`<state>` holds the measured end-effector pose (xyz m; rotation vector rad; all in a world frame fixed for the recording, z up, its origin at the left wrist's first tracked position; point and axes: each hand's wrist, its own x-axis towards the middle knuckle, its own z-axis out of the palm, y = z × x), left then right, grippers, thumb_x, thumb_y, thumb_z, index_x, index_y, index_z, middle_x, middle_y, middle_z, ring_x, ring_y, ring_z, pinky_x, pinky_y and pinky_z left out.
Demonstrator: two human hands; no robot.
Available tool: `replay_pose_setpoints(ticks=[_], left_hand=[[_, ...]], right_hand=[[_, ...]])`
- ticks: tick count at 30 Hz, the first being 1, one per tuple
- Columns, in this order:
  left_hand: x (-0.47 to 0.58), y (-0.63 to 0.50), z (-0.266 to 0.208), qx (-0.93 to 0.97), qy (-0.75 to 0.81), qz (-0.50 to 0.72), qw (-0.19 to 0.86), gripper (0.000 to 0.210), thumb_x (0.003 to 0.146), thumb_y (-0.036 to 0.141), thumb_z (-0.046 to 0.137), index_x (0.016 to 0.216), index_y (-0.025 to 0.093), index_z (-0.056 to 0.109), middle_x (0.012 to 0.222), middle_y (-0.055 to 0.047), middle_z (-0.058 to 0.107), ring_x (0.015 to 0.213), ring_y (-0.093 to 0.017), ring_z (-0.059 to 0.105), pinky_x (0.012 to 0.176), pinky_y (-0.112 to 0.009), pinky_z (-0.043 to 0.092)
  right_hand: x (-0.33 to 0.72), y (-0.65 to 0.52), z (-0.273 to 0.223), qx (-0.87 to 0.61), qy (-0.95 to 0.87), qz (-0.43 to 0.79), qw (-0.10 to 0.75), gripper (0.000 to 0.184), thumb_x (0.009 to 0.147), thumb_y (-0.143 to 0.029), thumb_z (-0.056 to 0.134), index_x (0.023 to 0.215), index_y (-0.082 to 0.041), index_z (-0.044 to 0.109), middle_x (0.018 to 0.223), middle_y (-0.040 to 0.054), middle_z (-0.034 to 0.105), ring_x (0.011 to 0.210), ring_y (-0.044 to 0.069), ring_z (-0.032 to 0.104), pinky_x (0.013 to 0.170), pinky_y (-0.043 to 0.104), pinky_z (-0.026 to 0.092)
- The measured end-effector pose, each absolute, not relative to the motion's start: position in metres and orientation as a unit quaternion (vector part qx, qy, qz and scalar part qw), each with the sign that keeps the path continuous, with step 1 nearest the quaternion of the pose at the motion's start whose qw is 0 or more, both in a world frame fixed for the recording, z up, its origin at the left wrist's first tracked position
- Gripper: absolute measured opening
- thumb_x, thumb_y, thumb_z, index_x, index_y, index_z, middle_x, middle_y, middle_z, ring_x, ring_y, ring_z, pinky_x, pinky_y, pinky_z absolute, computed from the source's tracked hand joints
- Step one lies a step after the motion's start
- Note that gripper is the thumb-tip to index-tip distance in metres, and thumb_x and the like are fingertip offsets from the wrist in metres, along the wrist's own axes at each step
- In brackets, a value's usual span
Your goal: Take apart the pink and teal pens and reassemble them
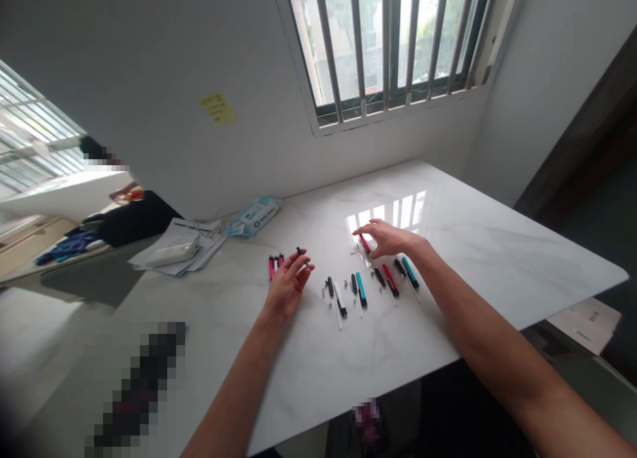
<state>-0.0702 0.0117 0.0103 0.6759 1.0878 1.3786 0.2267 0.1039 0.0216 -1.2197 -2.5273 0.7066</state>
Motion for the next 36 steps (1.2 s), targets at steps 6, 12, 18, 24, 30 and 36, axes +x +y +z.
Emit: replay_pose_setpoints(ticks=[6,12,18,24,30,36], left_hand=[[-0.068,0.011,0.005,0.339,0.493,0.569,0.565,0.041,0.069,0.036,0.093,0.1,0.016,0.074,0.101,-0.007,0.077,0.075,-0.01,0.072,0.07,-0.02,0.056],[-0.065,0.009,0.001,0.378,0.476,0.534,0.589,0.049,0.064,0.042,0.094,0.101,0.017,0.075,0.093,-0.006,0.079,0.074,-0.012,0.07,0.077,-0.026,0.055],[-0.065,0.011,-0.001,0.39,0.506,0.555,0.533,0.051,0.063,0.047,0.093,0.102,0.018,0.078,0.096,-0.008,0.08,0.081,-0.016,0.071,0.078,-0.027,0.052],[-0.074,0.015,0.001,0.396,0.533,0.604,0.44,0.051,0.064,0.048,0.091,0.105,0.021,0.08,0.103,-0.009,0.08,0.091,-0.018,0.072,0.076,-0.026,0.05],[-0.074,0.016,0.001,0.428,0.535,0.616,0.388,0.046,0.065,0.045,0.09,0.102,0.018,0.082,0.098,-0.01,0.08,0.084,-0.018,0.07,0.072,-0.028,0.053],[-0.073,0.014,-0.005,0.505,0.544,0.565,0.359,0.039,0.072,0.044,0.087,0.101,0.019,0.082,0.093,-0.008,0.08,0.08,-0.019,0.071,0.072,-0.029,0.056]], right_hand=[[0.176,0.07,0.034,-0.264,-0.888,0.212,0.312,0.085,0.08,-0.028,0.081,0.156,-0.034,0.042,0.147,0.0074,0.057,0.138,0.029,0.047,0.114,0.05,0.045],[0.144,0.045,0.029,-0.197,-0.9,0.227,0.315,0.084,0.082,-0.023,0.081,0.156,-0.034,0.043,0.142,0.0068,0.062,0.13,0.029,0.053,0.108,0.049,0.051],[0.156,0.058,0.02,-0.253,-0.887,0.211,0.325,0.084,0.082,-0.031,0.084,0.156,-0.032,0.045,0.147,0.0082,0.06,0.132,0.029,0.055,0.108,0.048,0.05],[0.186,0.095,0.007,-0.421,-0.843,0.177,0.286,0.019,0.092,-0.018,0.068,0.105,-0.025,0.081,0.098,0.0047,0.079,0.093,0.022,0.07,0.084,0.036,0.055],[0.184,0.098,0.0,-0.441,-0.84,0.212,0.235,0.021,0.086,-0.018,0.075,0.104,-0.025,0.082,0.097,0.0035,0.08,0.086,0.019,0.072,0.077,0.03,0.053],[0.171,0.094,-0.001,-0.426,-0.827,0.237,0.28,0.017,0.087,-0.016,0.068,0.095,-0.024,0.081,0.09,0.003,0.079,0.078,0.017,0.071,0.075,0.029,0.055]])
